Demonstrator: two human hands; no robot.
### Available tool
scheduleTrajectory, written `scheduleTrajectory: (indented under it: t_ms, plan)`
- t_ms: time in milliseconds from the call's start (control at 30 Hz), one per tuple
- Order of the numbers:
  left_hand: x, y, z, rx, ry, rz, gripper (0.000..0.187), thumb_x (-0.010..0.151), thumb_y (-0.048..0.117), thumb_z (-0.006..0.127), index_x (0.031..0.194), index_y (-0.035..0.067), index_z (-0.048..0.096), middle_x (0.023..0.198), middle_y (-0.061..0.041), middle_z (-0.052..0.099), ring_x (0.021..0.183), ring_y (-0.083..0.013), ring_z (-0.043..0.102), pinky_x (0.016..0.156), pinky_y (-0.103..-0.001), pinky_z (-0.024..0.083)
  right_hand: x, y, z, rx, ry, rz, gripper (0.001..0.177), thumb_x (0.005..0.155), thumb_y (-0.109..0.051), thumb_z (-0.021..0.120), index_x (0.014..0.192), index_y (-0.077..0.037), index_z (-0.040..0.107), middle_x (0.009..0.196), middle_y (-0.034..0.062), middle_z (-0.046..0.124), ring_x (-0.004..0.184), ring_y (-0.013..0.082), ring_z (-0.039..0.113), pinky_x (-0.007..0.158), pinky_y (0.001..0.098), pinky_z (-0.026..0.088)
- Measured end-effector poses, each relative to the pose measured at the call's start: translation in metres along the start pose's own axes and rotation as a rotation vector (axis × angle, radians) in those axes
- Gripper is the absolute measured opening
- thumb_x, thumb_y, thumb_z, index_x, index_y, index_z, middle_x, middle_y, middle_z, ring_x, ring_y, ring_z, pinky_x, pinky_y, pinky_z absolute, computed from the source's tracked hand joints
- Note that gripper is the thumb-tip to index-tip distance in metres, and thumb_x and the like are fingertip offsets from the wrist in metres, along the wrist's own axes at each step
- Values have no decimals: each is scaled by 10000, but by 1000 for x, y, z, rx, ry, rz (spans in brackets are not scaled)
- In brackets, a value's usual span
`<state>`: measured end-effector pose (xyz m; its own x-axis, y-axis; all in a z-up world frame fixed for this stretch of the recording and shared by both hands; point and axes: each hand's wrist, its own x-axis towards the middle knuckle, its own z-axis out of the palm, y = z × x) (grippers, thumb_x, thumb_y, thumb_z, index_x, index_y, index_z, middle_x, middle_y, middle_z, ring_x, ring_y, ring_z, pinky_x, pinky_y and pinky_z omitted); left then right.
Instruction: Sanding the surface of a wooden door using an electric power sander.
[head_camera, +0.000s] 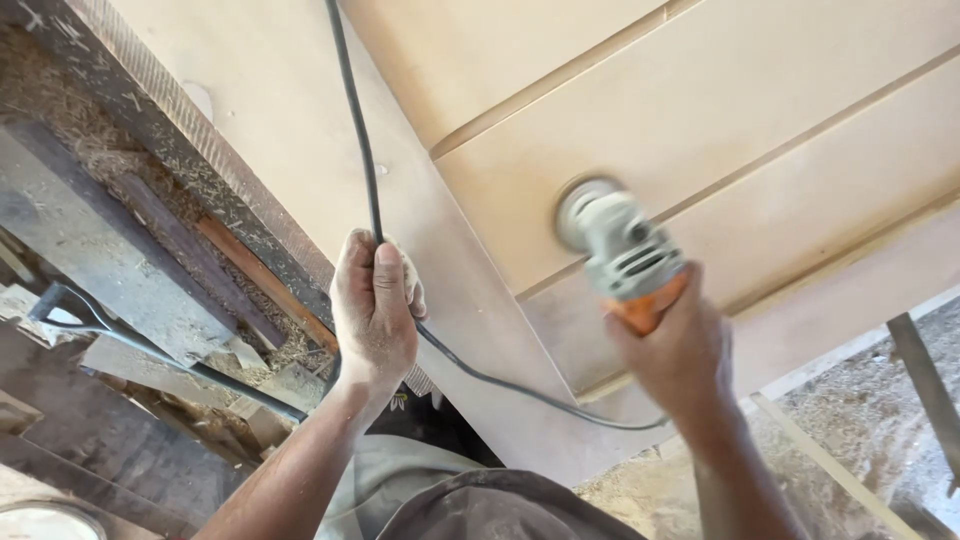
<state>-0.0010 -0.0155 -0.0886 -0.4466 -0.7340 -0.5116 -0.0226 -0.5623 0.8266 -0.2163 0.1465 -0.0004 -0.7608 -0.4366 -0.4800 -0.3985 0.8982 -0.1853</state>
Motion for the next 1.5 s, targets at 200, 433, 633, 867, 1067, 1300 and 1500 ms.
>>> scheduleTrajectory:
  t_ms: [200,433,633,867,1067,1300,1500]
  plan:
    - [-21,28,-2,933,116,413,357,972,127,644,1194,-80,456,822,-122,573,640,-152,568,555,-271,512,-53,12,15,7,-104,-19,624,742,-283,820,1185,-2,484,833,228,726,749,427,744,702,510,586]
    - [-150,-38,57,721,-478,264,275,987,277,713,1112,54,610,949,-140,673,895,-270,682,759,-384,565,-78,21,27,31,-114,-37,671,747,-341,828,1187,20,472,846,245,718,742,458,717,675,538,555]
    - [-181,-54,107,169,-337,37,643,1114,476,498,1325,-127,422,1140,-237,625,1054,-300,623,847,-410,510,-96,24,28,14,-98,-117,725,774,-385,825,1240,21,446,929,250,716,812,482,701,720,569,533]
    - [-188,-71,122,139,-364,-537,742,974,607,451,1251,-70,577,1042,-232,695,878,-297,672,784,-462,576,-118,62,37,-76,-136,-96,712,797,-365,802,1244,34,417,903,267,711,812,479,710,753,567,537]
    - [-223,-85,128,201,-380,-421,761,984,618,443,1278,-67,594,1037,-207,734,992,-299,716,882,-415,537,-142,96,41,-113,-168,0,680,804,-374,784,1239,12,432,911,268,717,822,480,714,745,568,543]
    - [-240,-74,107,500,-392,-331,883,999,591,474,1463,-137,290,1417,-327,422,1381,-409,422,1119,-483,356,-122,75,38,-100,-151,-74,721,786,-400,808,1220,30,424,904,272,702,782,463,715,731,548,555]
    - [-242,-61,92,848,-322,-63,879,923,508,651,1398,-172,360,1379,-314,424,1251,-427,433,1042,-499,387,-106,52,40,-82,-73,-219,651,822,-362,811,1177,36,437,894,270,693,792,467,704,712,553,542]
